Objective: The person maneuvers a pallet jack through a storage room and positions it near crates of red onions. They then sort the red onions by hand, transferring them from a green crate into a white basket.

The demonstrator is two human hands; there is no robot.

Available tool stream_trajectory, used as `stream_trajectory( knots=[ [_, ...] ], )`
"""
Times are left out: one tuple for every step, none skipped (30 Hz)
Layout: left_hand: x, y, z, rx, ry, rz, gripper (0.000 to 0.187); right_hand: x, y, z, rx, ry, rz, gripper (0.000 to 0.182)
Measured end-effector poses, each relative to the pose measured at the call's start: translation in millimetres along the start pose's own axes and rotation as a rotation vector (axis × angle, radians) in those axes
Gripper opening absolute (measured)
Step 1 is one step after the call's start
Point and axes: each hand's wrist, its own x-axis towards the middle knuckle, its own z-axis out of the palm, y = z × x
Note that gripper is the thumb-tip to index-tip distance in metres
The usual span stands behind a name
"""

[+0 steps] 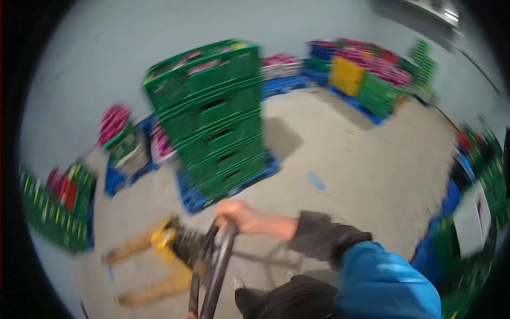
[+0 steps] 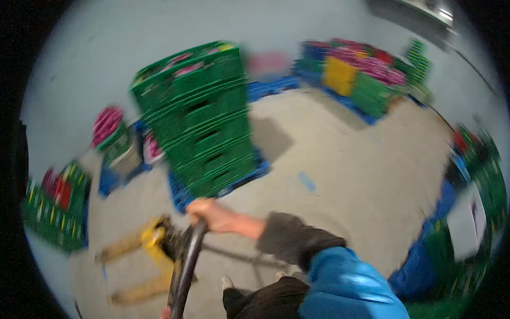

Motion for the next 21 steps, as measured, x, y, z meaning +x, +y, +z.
stream_trajectory(
  knots=[
    [2.7, -29.6, 19.7, -0.078, 0.083, 0.139, 0.017, -0.2, -7.5, -15.5, -0.771, -0.069, -0.626, 0.013],
    [1.4, -48.8, 25.8, -0.135, 0.16, 0.286, 0.031, 1.8, 4.6, -32.2, -0.826, -0.076, -0.715, 0.013],
    [-3.6, -23.2, 34.6, -0.178, 0.129, 0.211, 0.032, -4.2, 7.5, -35.6, -0.457, -0.049, -0.429, 0.01],
    [-9.0, -12.6, 46.3, -0.124, 0.112, 0.268, 0.025, -8.7, -2.2, -43.0, -0.724, -0.025, -0.413, 0.012],
    [-10.0, -14.8, 56.0, -0.118, 0.111, 0.319, 0.031, -6.3, 15.8, -59.4, -0.245, -0.009, -0.223, 0.016],
    [-10.9, -17.6, 62.2, -0.118, 0.09, 0.374, 0.038, -5.3, 11.2, -66.2, -0.01, 0.106, 0.035, 0.021],
    [-18.2, -19.3, 63.5, -0.146, 0.108, 0.367, 0.038, -14.5, 3.7, -55.4, -0.286, 0.097, -0.143, 0.023],
    [-36.9, -19.1, 67.0, -0.186, 0.105, 0.354, 0.037, -39.1, -3.1, -52.0, -0.561, 0.111, -0.326, 0.025],
    [-34.4, -13.4, 62.9, -0.162, 0.107, 0.42, 0.035, -39.8, -10.2, -49.0, -0.701, 0.114, -0.415, 0.027],
    [-32.6, -6.2, 57.4, -0.154, 0.126, 0.401, 0.035, -40.3, -16.8, -46.2, -0.835, 0.124, -0.505, 0.028],
    [-28.4, 1.3, 53.9, -0.175, 0.111, 0.385, 0.035, -37.5, -23.5, -43.3, -0.83, 0.099, -0.497, 0.028],
    [-24.7, 9.9, 49.4, -0.198, 0.095, 0.369, 0.034, -35.4, -33.2, -40.1, -0.815, 0.106, -0.503, 0.029],
    [-20.1, 14.5, 43.6, -0.205, 0.098, 0.365, 0.031, -32.9, -41.4, -35.4, -0.803, 0.115, -0.511, 0.029],
    [-42.6, 6.7, 69.1, -0.182, 0.113, 0.381, 0.031, -52.4, -23.0, -65.7, -0.776, 0.107, -0.528, 0.029],
    [-43.9, 2.1, 71.3, -0.182, 0.126, 0.39, 0.03, -56.1, -15.8, -68.4, -0.745, 0.098, -0.545, 0.03],
    [-42.4, -1.3, 71.3, -0.187, 0.139, 0.399, 0.03, -57.6, -11.3, -68.5, -0.718, 0.088, -0.564, 0.03],
    [-48.7, -0.1, 73.1, -0.188, 0.146, 0.396, 0.03, -67.9, -9.5, -74.1, -0.727, 0.099, -0.587, 0.031],
    [-51.6, 38.6, 48.9, -0.226, 0.139, 0.375, 0.029, -79.3, -52.4, -59.4, -0.743, 0.087, -0.559, 0.031],
    [-48.8, 72.2, 30.3, -0.262, 0.136, 0.349, 0.028, -81.7, -92.0, -47.3, -0.722, 0.012, -0.538, 0.031],
    [-46.1, 87.4, 21.8, -0.267, 0.143, 0.322, 0.028, -81.7, -113.7, -42.0, -0.695, -0.063, -0.527, 0.031],
    [-47.9, 76.2, 25.8, -0.269, 0.185, 0.326, 0.028, -86.0, -106.2, -47.9, -0.7, -0.11, -0.504, 0.031]
  ],
)
